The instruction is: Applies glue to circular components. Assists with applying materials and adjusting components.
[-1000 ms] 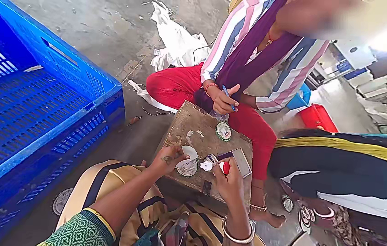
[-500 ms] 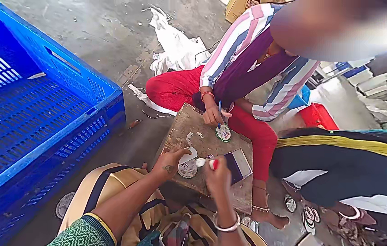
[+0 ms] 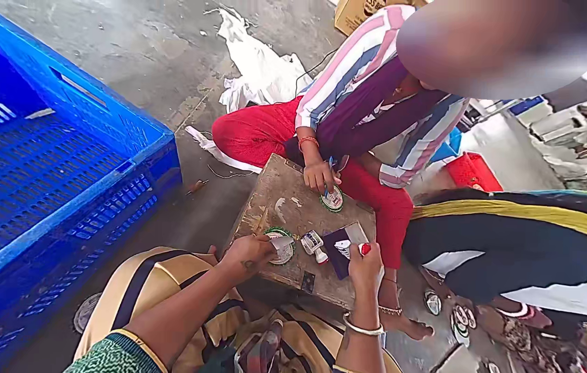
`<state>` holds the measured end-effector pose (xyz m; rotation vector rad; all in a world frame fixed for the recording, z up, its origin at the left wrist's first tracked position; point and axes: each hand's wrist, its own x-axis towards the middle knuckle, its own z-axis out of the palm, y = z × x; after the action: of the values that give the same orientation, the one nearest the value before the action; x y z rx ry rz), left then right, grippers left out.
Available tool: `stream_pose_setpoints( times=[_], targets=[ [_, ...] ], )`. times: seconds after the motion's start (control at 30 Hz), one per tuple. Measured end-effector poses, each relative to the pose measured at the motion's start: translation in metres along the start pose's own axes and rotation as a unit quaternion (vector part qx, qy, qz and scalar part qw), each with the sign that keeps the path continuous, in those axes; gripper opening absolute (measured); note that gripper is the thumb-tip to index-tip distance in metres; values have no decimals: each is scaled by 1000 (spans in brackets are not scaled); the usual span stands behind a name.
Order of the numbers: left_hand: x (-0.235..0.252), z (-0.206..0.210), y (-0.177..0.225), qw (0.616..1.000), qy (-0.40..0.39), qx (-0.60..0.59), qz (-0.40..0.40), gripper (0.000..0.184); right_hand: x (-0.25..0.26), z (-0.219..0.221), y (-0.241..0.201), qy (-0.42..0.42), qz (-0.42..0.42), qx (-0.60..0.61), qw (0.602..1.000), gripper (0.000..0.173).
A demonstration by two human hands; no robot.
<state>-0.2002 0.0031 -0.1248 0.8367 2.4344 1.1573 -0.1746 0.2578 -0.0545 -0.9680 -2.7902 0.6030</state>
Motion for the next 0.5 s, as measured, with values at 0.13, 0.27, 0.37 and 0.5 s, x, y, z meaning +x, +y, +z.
stream_pose_setpoints(
  times=[0.13, 0.27, 0.37, 0.5],
  targets=[
    [5, -3, -2, 994, 39, -82, -63, 28, -23, -11, -13, -17, -77, 72, 994, 33],
    [8, -7, -2, 976, 74, -154, -132, 30, -42, -8, -25, -77, -166, 112, 977, 27],
    [9, -7, -5, 967, 88, -190, -148, 28, -52, -1, -38, -113, -212, 95, 966, 28],
    [9, -4, -7, 961, 120, -204, -146, 34, -63, 14, -62, -123, -238, 36, 963, 30]
  ],
)
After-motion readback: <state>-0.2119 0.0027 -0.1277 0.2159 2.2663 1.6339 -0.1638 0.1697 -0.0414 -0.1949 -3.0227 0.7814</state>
